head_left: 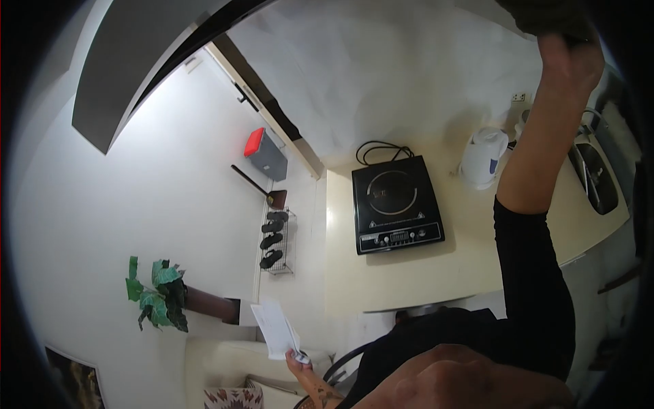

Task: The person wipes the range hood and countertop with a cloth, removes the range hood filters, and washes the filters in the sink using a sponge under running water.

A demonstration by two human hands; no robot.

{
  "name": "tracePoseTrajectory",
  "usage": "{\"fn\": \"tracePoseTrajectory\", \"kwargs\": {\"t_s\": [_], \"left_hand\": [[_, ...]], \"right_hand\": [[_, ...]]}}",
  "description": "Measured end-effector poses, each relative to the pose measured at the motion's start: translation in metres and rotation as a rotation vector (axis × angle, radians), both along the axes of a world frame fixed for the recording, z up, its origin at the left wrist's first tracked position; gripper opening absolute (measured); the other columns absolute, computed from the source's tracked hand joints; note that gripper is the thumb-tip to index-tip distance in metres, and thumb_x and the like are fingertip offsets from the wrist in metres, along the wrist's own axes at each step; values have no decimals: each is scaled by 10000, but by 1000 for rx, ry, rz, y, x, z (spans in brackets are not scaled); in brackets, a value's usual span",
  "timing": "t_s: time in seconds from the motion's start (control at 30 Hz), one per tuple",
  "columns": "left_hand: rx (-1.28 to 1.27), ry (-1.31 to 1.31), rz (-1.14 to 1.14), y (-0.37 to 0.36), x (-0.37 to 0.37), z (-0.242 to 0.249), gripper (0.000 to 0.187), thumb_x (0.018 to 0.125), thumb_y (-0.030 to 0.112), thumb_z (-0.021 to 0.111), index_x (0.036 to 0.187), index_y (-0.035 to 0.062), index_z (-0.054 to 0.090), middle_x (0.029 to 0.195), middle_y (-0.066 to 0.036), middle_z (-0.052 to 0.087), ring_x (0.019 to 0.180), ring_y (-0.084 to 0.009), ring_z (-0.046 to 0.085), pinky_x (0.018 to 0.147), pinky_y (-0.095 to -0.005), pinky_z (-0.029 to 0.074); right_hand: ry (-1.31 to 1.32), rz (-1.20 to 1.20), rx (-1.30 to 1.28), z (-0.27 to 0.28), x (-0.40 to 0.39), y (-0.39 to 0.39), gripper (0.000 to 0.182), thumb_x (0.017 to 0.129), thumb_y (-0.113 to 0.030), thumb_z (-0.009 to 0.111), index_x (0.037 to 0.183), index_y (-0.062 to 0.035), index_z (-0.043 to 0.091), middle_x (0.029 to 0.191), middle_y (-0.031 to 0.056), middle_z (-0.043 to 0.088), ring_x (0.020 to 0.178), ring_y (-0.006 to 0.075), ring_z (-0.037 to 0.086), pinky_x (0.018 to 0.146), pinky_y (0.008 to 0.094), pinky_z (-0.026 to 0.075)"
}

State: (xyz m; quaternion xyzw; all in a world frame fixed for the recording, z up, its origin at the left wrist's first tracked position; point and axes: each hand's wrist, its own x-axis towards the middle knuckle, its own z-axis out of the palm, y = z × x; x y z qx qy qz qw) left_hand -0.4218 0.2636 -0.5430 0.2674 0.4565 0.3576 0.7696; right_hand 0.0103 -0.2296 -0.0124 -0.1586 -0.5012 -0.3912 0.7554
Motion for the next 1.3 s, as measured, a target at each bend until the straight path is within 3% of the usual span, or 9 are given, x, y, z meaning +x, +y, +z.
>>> {"fn": "tracePoseTrajectory", "kwargs": {"t_s": [0.23,0.33,0.53,0.57,0.73,0.8,1.0,1.07,1.3], "left_hand": [[-38,-85,74,14,23,35,103,722,135,584,719,89,492,558,-24,527,449,-155,539,402,-244,467],[-6,-38,105,2,30,64,99,715,130,585,729,81,500,563,-23,531,452,-159,542,404,-248,472],[24,-25,86,42,-17,-17,212,730,168,565,874,17,526,759,-59,556,643,-200,568,545,-328,475],[13,-46,108,42,-22,-23,207,728,161,567,870,16,523,759,-57,552,643,-196,567,545,-324,473],[-76,-86,158,47,-42,-49,187,729,147,568,853,19,511,754,-51,540,647,-188,565,543,-313,470],[-160,-56,217,55,-45,-61,168,737,149,562,835,22,512,745,-53,541,655,-188,567,543,-310,470],[-189,17,114,80,-60,-77,150,742,156,554,814,28,521,757,-66,571,654,-187,570,530,-305,462],[-193,36,58,92,-55,-75,157,739,166,557,813,32,520,755,-66,573,640,-190,570,522,-304,460],[-165,26,127,108,-14,-47,209,723,210,573,832,46,504,727,-50,552,567,-178,551,460,-307,447]], "right_hand": [[172,90,215,-5,-29,90,234,862,-133,408,940,47,535,898,143,587,811,249,579,760,344,486],[49,422,45,-8,-52,164,134,813,-79,488,911,4,523,865,114,581,799,216,580,734,324,494],[370,608,-52,0,-69,319,232,706,58,568,902,-25,475,829,99,550,747,193,567,688,282,487],[502,442,-246,-4,-80,337,367,658,-62,641,1009,-61,535,1034,110,539,952,207,503,805,318,436],[231,-268,48,5,-60,438,246,592,14,647,780,-41,500,828,98,500,772,244,529,701,321,431],[227,-235,76,11,-50,443,231,556,48,633,718,-34,490,830,103,499,764,253,527,691,320,430],[406,-553,-260,19,35,436,156,679,18,587,820,-18,531,834,144,565,777,252,566,712,317,478],[320,-996,-163,22,106,436,114,659,-27,598,773,-28,587,872,177,573,804,304,550,734,361,464],[330,-869,-274,-7,122,379,228,602,-65,668,806,-52,566,826,145,565,807,303,545,735,365,444]]}}
